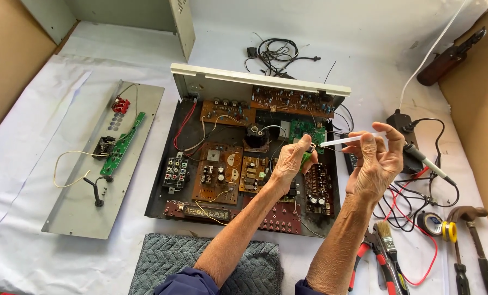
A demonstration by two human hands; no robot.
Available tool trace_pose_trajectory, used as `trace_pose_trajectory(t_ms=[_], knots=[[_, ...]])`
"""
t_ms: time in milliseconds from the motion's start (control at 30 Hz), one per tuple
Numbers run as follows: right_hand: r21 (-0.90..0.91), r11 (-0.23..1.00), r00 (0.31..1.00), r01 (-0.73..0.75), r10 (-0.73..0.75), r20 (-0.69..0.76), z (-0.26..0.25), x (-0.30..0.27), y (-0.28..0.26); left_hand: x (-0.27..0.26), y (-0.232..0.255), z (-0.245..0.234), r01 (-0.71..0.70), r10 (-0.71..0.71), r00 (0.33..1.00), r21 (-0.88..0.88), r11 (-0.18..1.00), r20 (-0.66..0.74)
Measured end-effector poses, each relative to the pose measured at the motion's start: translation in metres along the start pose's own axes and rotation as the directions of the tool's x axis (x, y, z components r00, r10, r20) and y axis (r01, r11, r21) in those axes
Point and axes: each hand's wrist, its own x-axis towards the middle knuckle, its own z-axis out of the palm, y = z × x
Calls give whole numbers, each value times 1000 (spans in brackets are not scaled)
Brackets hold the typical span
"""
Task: The person works on the internal circuit boards of an open electronic device, manipulating wires and components. They use a lighter to heat a small green component and a white tube to apply a substance to it.
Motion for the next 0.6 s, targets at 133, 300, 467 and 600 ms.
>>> trace_pose_trajectory(t_ms=[133, 300, 467, 600], knots=[[16, 1000, 1000, 7, -7, -28, -2, 3, 4, 11, -24, -9, 30, -27, 998, -46, 998, 59], [13, 1000, 998, 10, -9, -56, -10, 4, -2, 6, -12, -6, 21, -15, 990, -42, 999, 142], [-1, 998, 994, 68, -68, -83, -17, 11, 8, 17, -36, -10, 0, 11, 989, -73, 997, 150], [-3, 997, 990, 75, -75, -122, -13, 10, 2, 15, -27, -3, -1, 16, 989, -98, 995, 149]])
